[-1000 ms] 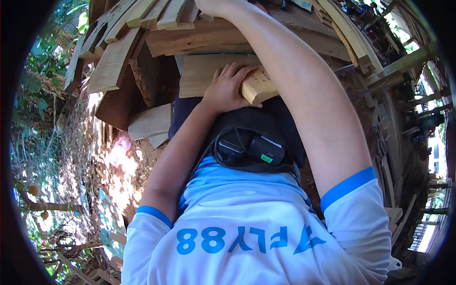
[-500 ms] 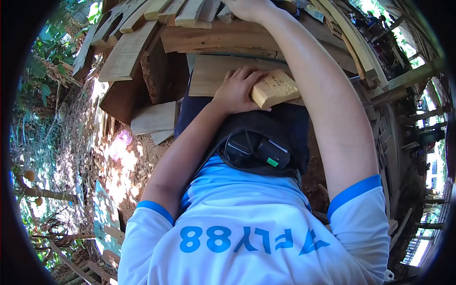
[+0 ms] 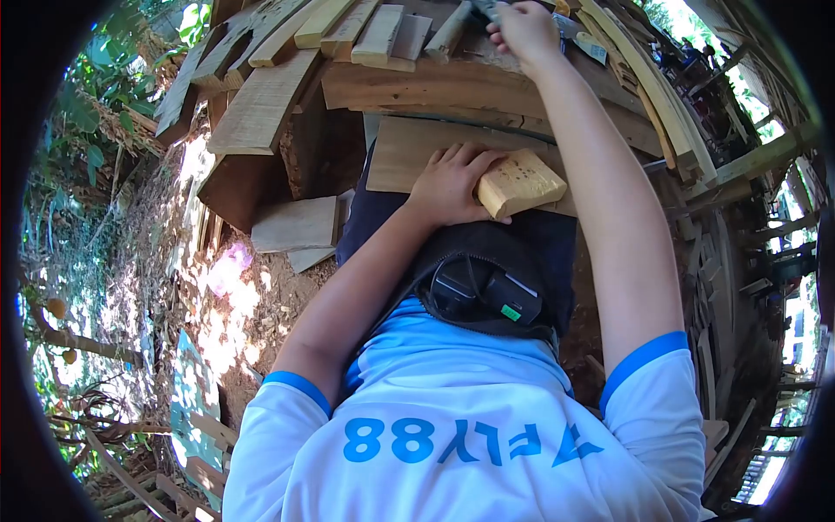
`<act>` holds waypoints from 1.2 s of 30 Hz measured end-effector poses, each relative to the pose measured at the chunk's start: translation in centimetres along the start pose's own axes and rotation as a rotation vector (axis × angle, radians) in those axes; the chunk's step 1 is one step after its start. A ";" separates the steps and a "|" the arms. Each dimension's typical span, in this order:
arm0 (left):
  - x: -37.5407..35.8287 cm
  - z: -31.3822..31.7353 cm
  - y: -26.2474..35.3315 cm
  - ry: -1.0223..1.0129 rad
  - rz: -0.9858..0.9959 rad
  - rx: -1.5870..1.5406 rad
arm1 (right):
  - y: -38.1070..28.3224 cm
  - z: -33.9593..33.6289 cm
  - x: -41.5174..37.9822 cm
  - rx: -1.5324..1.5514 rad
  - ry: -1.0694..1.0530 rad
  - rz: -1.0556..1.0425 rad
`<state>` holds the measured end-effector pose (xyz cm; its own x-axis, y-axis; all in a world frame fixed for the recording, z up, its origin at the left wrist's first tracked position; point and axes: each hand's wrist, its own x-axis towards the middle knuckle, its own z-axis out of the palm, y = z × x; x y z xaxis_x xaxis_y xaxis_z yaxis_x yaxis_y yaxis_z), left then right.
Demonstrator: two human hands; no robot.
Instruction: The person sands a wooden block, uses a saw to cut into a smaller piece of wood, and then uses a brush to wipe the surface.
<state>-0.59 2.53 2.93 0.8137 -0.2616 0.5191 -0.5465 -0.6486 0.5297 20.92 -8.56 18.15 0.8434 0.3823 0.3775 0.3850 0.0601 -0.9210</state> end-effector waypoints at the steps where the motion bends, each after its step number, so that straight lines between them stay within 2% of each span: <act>1: 0.0 -0.2 0.3 -0.050 -0.054 0.007 | -4.5 2.9 -2.1 -0.212 0.309 0.202; 2: -0.1 -0.1 0.3 -0.043 -0.060 0.003 | 0.4 -2.9 1.3 0.028 0.145 0.219; 3: -0.1 0.0 0.4 -0.011 -0.077 0.038 | -0.6 -4.1 -0.5 0.227 0.169 0.214; 5: 0.0 0.3 0.4 0.039 -0.097 0.072 | -3.5 -4.4 -6.3 0.253 0.144 0.165; 7: -0.2 1.1 0.0 0.079 -0.124 0.149 | -4.9 -4.4 -12.2 0.441 0.117 0.070; 11: 0.0 1.4 -0.3 0.091 -0.105 0.179 | -3.6 -4.8 -22.4 0.603 -0.004 0.173; 12: 0.1 1.3 -0.2 0.038 -0.096 0.166 | -1.4 -6.0 -23.7 0.674 -0.107 0.164; 14: 0.2 1.0 0.1 -0.034 -0.072 0.178 | 0.9 -6.4 -25.5 0.671 -0.090 0.153; 18: 0.2 0.9 0.1 -0.106 -0.038 0.302 | 1.3 -5.1 -25.4 0.774 -0.083 0.072; 20: 0.2 0.9 -0.3 -0.154 -0.026 0.342 | 1.3 -3.8 -24.8 0.551 0.033 0.097; 21: 0.1 1.1 -0.5 -0.125 -0.031 0.327 | 2.0 -3.4 -24.6 0.333 0.062 0.037; 22: 0.1 0.5 -0.3 -0.093 -0.035 0.312 | 3.0 -3.0 -24.6 0.369 0.094 0.017; 24: -0.6 -1.7 1.4 -0.125 -0.053 0.353 | 5.1 -2.0 -24.9 0.003 0.242 -0.057; 25: -0.7 -2.6 2.0 -0.120 -0.100 0.361 | 3.6 -1.6 -25.5 -0.198 0.275 -0.072; 26: -0.8 -3.7 0.7 -0.159 -0.081 0.382 | 3.5 -1.1 -25.7 -0.168 0.312 -0.064; 28: -1.1 -7.6 -3.0 0.062 0.111 0.324 | 3.8 -0.1 -25.6 -0.372 0.307 -0.327; 29: -0.4 -9.6 -2.4 0.225 0.164 0.549 | 4.5 -0.2 -26.1 -0.489 0.231 -0.211; 30: 0.6 -11.2 -0.9 0.399 0.220 0.769 | 4.6 0.1 -26.1 -0.476 0.244 -0.208; 31: 1.4 -12.2 0.4 0.393 0.228 0.774 | 4.6 0.2 -26.1 -0.575 0.212 -0.299; 32: 2.4 -12.9 1.7 0.436 0.154 0.898 | 4.4 0.1 -26.0 -0.679 0.177 -0.395; 33: 3.3 -13.5 2.3 0.484 0.082 1.019 | 4.2 0.0 -26.0 -0.680 0.188 -0.403; 35: 4.2 -13.6 0.1 0.506 0.064 1.080 | 3.7 -0.6 -26.1 -0.706 0.030 -0.301; 36: 4.6 -13.7 -0.6 0.516 0.031 1.142 | 3.5 -0.7 -25.9 -0.710 0.038 -0.306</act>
<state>0.72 11.51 14.18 0.4904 -0.1454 0.8593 0.1296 -0.9628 -0.2369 0.68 -18.86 5.26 0.6681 0.4112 0.6201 0.7401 -0.4527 -0.4973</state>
